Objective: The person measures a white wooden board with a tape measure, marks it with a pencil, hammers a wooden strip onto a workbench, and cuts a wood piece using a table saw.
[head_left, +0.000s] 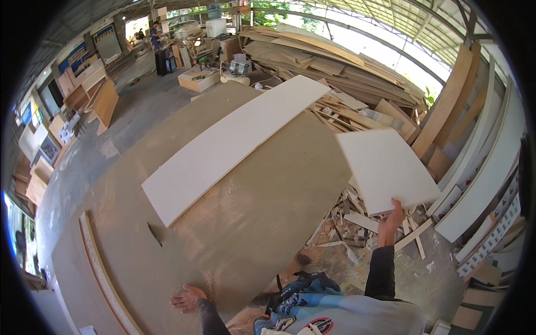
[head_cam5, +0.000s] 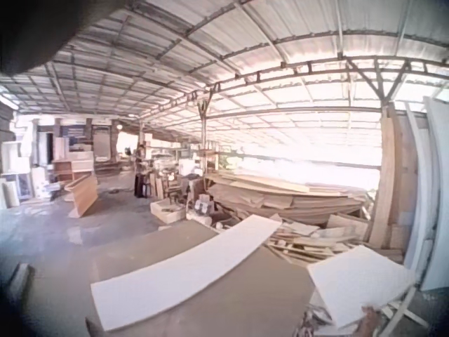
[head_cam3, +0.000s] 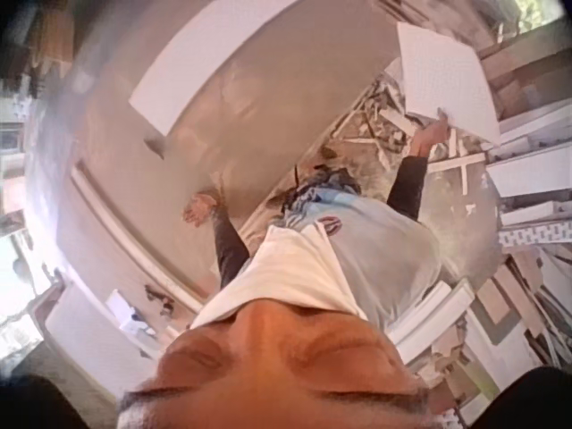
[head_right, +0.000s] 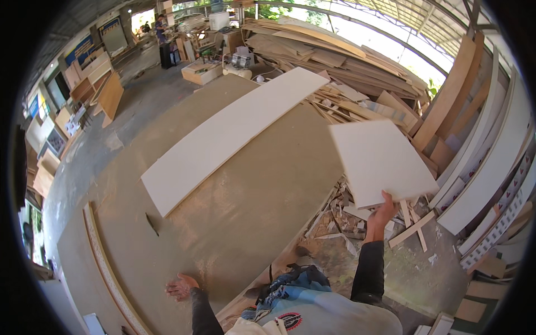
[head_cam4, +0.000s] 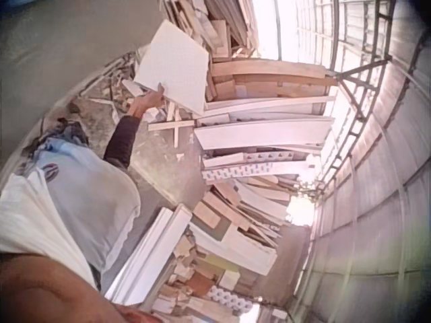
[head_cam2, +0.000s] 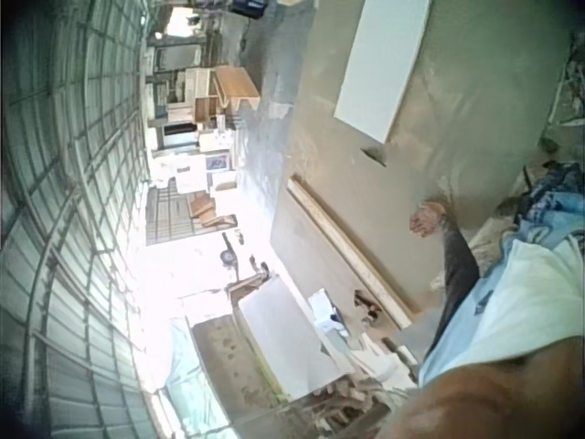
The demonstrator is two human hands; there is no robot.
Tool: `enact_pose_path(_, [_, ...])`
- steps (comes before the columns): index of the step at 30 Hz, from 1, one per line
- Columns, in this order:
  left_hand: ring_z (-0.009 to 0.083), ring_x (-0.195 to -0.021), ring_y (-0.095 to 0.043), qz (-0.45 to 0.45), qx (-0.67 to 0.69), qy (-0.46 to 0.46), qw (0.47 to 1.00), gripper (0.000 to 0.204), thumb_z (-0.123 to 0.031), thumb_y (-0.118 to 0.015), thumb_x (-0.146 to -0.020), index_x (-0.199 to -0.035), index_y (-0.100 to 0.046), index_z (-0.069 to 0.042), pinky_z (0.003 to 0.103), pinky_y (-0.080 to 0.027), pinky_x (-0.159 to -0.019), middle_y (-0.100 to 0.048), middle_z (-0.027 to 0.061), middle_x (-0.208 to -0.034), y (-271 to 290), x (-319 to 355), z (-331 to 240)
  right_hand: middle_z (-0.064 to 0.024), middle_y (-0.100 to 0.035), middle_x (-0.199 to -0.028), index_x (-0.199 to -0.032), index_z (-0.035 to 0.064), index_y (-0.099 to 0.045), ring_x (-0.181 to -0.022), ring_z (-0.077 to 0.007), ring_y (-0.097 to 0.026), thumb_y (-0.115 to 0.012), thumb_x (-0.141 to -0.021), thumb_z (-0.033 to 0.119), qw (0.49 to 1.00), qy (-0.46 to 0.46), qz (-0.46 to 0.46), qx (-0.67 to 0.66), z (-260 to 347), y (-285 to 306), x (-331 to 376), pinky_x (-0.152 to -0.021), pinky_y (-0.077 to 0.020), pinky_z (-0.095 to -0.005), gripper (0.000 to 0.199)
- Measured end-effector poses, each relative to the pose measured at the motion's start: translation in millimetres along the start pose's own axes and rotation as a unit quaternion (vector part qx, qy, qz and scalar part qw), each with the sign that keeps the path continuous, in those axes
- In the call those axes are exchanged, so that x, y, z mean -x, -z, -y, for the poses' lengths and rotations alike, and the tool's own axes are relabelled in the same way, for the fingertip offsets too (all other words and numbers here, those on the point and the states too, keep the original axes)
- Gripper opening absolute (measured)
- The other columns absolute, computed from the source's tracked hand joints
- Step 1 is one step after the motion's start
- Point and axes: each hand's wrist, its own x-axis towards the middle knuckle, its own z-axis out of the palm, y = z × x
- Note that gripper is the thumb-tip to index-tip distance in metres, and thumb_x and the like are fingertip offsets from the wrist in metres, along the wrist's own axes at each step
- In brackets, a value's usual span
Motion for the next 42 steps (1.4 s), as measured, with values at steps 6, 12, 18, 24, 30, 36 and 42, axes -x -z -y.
enact_pose_path(6, [0.0382,-0.15,-0.018,-0.059,0.005,-0.029,0.998,0.081,-0.057,-0.041,-0.097,-0.158,-0.017,-0.009,0.065,-0.023,-0.111,-0.01,0.0212,-0.164,-19,-1,6,-0.016,-0.064,-0.102,-0.106,-0.0111,-0.058,-0.081,-0.0281,-0.068,-0.066,-0.077,0.005,0.972,0.047,-0.226,0.046,11,108,-85,-0.066,-0.0577,-0.0369,0.034])
enact_pose_path(12, [0.0397,-0.147,-0.025,-0.141,-0.009,-0.238,0.961,0.081,-0.047,-0.05,-0.097,-0.158,-0.015,-0.006,0.06,-0.034,-0.107,-0.014,0.0221,-0.163,-27,92,-35,-0.011,-0.064,-0.082,-0.085,-0.0062,-0.063,-0.065,-0.022,-0.066,-0.068,-0.074,0.015,0.908,-0.074,-0.275,0.307,-18,209,-120,-0.051,-0.0514,-0.035,0.024])
enact_pose_path(18, [0.0356,-0.149,-0.02,-0.001,0.164,-0.511,0.844,0.076,-0.017,-0.059,-0.094,-0.157,-0.019,-0.006,0.055,-0.015,-0.119,-0.01,0.0208,-0.164,13,279,-121,-0.025,-0.068,-0.085,-0.08,-0.0099,-0.066,-0.081,-0.0379,-0.067,-0.068,-0.075,0.026,0.723,-0.133,-0.143,0.662,-112,281,-96,-0.075,-0.05,-0.0463,0.037])
enact_pose_path(24, [0.0381,-0.15,-0.014,-0.02,0.149,-0.579,0.801,0.069,-0.029,-0.051,-0.099,-0.156,-0.021,-0.005,0.054,-0.01,-0.121,-0.012,0.0225,-0.163,5,346,-142,-0.0255,-0.07,-0.092,-0.091,-0.0044,-0.07,-0.09,-0.045,-0.066,-0.064,-0.077,0.028,0.681,-0.225,0.01,0.697,-216,238,-59,-0.083,-0.0508,-0.0523,0.036])
enact_pose_path(30, [0.0373,-0.15,-0.015,0.012,0.127,-0.555,0.822,0.068,-0.033,-0.049,-0.099,-0.154,-0.024,-0.002,0.053,-0.007,-0.121,-0.017,0.0238,-0.161,28,364,-144,-0.0243,-0.07,-0.096,-0.094,-0.0002,-0.07,-0.095,-0.043,-0.068,-0.063,-0.076,0.023,0.593,-0.25,0.136,0.753,-293,218,-42,-0.084,-0.0536,-0.0506,0.031])
enact_pose_path(36, [0.0378,-0.152,-0.008,0.003,0.113,-0.565,0.818,0.073,-0.031,-0.053,-0.097,-0.155,-0.022,0.0,0.052,0.0,-0.122,-0.014,0.0256,-0.161,27,367,-160,-0.0204,-0.071,-0.094,-0.089,0.0043,-0.07,-0.091,-0.0402,-0.069,-0.064,-0.074,0.017,0.523,-0.175,0.289,0.783,-311,247,-74,-0.081,-0.0553,-0.0523,0.021])
enact_pose_path(42, [0.033,-0.153,-0.007,0.153,0.225,-0.566,0.778,0.072,-0.035,-0.05,-0.099,-0.157,-0.02,-0.005,0.048,-0.005,-0.123,-0.014,0.0222,-0.163,32,338,-132,-0.0232,-0.07,-0.103,-0.099,-0.0015,-0.069,-0.101,-0.0396,-0.068,-0.064,-0.078,0.02,0.293,-0.025,0.545,0.785,-285,231,-107,-0.087,-0.0544,-0.0476,0.03])
